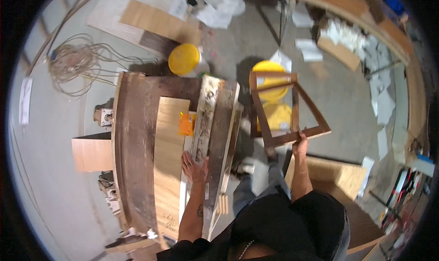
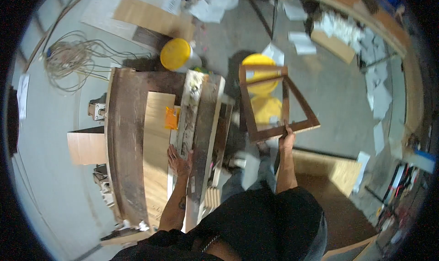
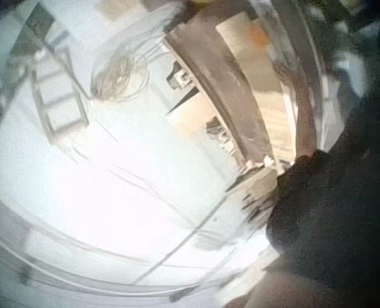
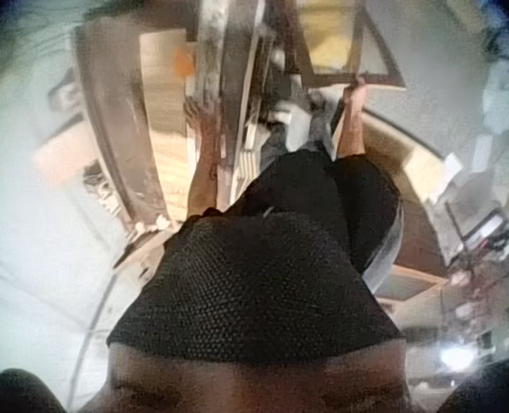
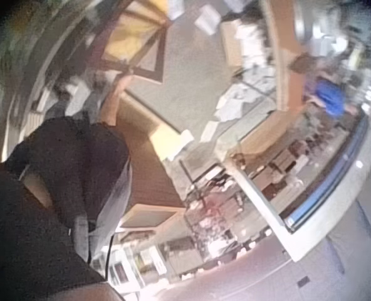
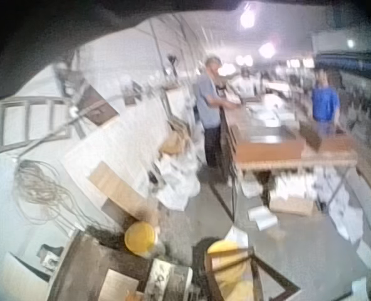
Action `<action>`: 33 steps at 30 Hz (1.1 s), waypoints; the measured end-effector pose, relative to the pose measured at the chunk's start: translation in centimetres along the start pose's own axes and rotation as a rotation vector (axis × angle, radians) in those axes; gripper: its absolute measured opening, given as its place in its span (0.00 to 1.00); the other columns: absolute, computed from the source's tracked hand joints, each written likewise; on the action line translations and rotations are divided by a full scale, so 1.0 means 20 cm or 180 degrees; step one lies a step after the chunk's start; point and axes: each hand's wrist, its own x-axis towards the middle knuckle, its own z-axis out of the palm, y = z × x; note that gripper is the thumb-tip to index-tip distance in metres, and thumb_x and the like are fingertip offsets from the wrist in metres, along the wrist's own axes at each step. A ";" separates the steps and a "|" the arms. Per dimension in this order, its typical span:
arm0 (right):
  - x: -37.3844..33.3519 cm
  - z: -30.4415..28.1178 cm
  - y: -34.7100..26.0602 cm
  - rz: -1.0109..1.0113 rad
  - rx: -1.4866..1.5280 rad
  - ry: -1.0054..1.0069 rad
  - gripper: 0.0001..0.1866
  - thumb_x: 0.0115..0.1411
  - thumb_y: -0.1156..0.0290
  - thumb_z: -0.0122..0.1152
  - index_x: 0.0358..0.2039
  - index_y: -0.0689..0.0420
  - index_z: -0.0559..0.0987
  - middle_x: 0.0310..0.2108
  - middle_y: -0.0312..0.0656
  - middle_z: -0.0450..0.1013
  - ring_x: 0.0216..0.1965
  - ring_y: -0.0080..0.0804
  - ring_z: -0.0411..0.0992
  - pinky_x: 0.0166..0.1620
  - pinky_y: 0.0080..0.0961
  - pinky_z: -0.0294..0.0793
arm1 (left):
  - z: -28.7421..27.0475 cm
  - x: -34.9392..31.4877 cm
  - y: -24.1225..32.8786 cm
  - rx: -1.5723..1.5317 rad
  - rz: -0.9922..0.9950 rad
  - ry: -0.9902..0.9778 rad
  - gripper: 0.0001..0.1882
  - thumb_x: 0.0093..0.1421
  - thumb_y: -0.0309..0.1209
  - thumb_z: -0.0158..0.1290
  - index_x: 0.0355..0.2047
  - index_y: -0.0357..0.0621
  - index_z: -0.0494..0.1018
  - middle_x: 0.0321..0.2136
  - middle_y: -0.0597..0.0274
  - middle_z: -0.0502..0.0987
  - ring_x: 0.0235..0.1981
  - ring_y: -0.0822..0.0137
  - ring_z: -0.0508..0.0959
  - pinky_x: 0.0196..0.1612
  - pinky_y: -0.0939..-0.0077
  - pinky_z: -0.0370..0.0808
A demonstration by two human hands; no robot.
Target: The person handles wood-framed glass panels, placing them on a workbench and turning them over by hand.
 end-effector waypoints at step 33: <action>-2.19 1.97 -0.13 0.0597 -0.3655 -0.3408 0.22 0.67 0.63 0.46 0.54 0.68 0.63 0.40 0.56 0.73 0.39 0.45 0.77 0.38 0.37 0.81 | -0.79 -0.64 -1.59 -0.4839 -0.2911 0.0915 0.28 0.58 0.46 0.58 0.46 0.31 0.72 0.39 0.59 0.74 0.39 0.67 0.71 0.45 0.74 0.68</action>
